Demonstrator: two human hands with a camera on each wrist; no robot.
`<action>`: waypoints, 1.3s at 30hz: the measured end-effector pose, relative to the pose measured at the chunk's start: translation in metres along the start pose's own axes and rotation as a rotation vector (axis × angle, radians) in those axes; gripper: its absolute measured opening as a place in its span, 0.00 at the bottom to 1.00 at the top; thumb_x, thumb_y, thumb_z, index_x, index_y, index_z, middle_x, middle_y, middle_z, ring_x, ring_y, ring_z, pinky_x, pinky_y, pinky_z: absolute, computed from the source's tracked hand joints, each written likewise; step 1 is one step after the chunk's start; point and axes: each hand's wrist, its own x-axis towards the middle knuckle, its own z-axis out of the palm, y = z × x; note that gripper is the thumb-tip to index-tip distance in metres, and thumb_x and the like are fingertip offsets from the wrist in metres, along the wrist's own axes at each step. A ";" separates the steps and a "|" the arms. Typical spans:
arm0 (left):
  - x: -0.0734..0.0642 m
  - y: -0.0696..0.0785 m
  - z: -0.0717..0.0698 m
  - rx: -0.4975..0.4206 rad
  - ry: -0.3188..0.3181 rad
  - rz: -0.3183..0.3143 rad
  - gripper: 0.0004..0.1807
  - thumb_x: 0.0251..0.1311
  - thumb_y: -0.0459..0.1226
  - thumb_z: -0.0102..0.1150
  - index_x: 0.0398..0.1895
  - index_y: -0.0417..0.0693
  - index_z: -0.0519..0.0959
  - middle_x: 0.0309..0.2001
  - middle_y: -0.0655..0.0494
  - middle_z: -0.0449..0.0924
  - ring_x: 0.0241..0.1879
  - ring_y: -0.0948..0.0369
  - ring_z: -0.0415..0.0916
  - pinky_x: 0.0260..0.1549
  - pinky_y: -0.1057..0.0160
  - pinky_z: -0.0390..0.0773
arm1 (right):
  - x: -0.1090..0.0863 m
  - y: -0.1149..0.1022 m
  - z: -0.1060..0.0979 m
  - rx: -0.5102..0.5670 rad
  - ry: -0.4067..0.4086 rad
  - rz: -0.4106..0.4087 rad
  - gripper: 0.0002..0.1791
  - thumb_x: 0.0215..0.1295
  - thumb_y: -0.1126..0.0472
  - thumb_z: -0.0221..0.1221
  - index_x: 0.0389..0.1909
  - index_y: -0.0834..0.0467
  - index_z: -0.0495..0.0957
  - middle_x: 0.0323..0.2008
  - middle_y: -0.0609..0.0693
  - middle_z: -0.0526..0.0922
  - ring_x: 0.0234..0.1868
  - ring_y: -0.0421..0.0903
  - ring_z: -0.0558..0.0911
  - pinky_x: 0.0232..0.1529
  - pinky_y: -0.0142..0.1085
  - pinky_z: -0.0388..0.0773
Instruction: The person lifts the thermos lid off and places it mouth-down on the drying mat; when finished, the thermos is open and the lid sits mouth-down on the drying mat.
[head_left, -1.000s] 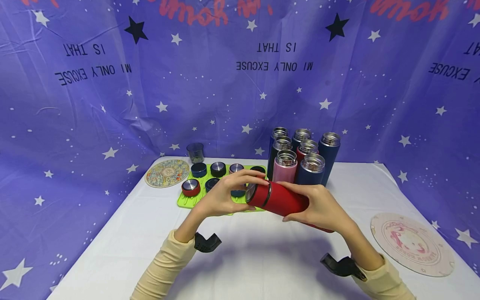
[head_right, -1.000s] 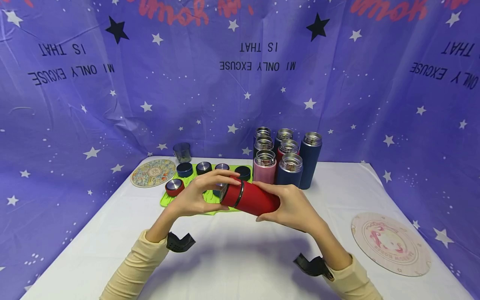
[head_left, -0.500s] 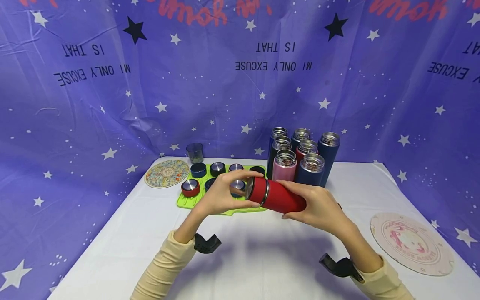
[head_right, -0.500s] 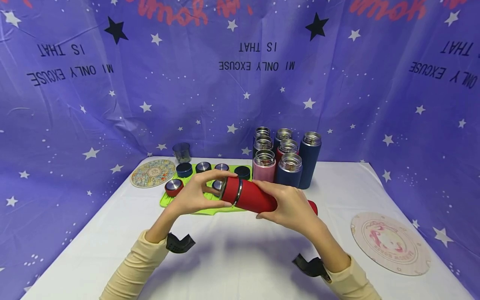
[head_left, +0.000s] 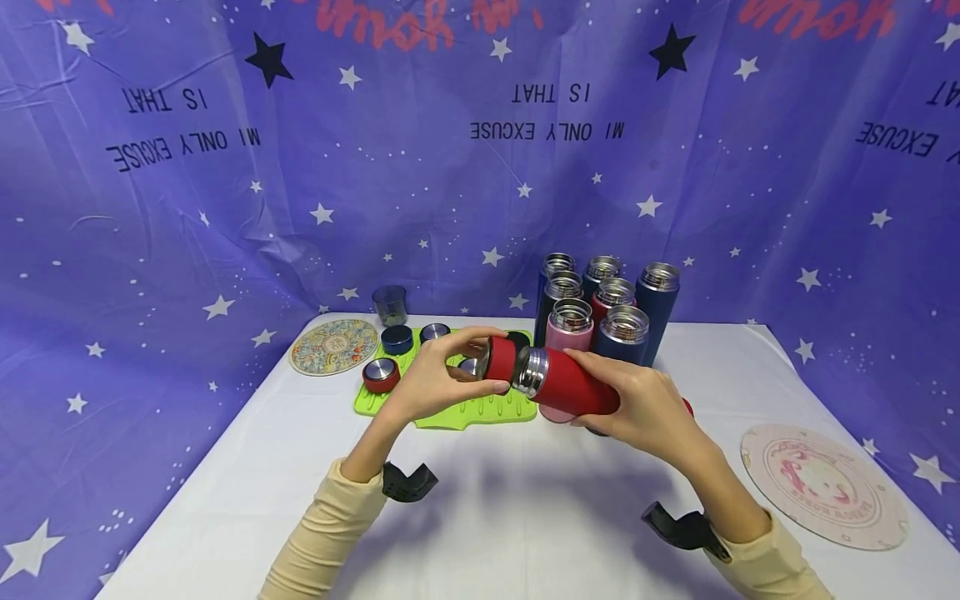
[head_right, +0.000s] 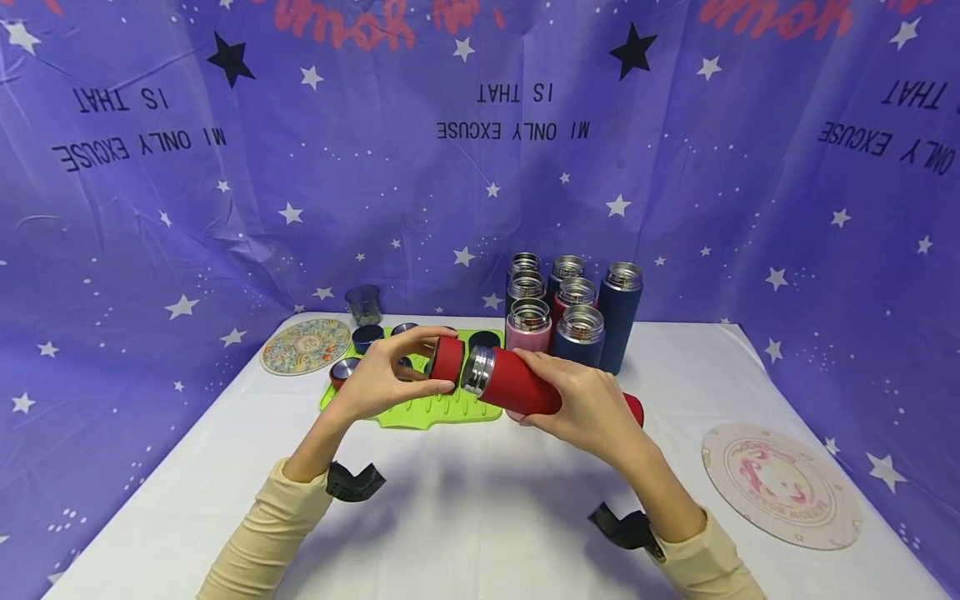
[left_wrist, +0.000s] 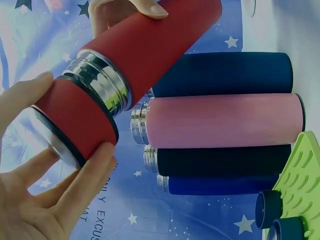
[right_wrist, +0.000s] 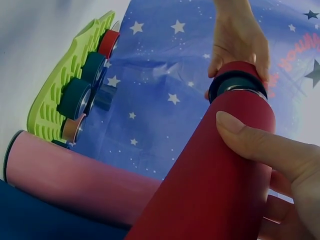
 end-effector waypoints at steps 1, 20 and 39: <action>0.000 0.000 0.000 0.011 -0.009 0.004 0.33 0.49 0.32 0.73 0.61 0.45 0.74 0.47 0.47 0.79 0.45 0.51 0.78 0.35 0.61 0.84 | 0.000 0.000 0.000 0.008 -0.007 0.001 0.46 0.34 0.53 0.81 0.61 0.52 0.76 0.49 0.53 0.84 0.42 0.49 0.84 0.39 0.46 0.83; -0.003 -0.015 -0.003 0.201 -0.067 -0.009 0.35 0.48 0.43 0.75 0.60 0.48 0.72 0.50 0.56 0.76 0.48 0.61 0.75 0.41 0.61 0.82 | -0.025 0.019 -0.005 0.200 0.004 0.128 0.50 0.36 0.55 0.80 0.66 0.50 0.71 0.46 0.52 0.84 0.39 0.48 0.84 0.37 0.42 0.84; 0.011 -0.062 0.015 0.335 -0.093 0.028 0.34 0.46 0.42 0.76 0.59 0.45 0.74 0.49 0.55 0.79 0.47 0.61 0.77 0.43 0.63 0.80 | -0.057 0.050 -0.039 0.324 0.249 0.467 0.46 0.41 0.68 0.77 0.65 0.57 0.70 0.44 0.34 0.81 0.38 0.31 0.82 0.40 0.20 0.77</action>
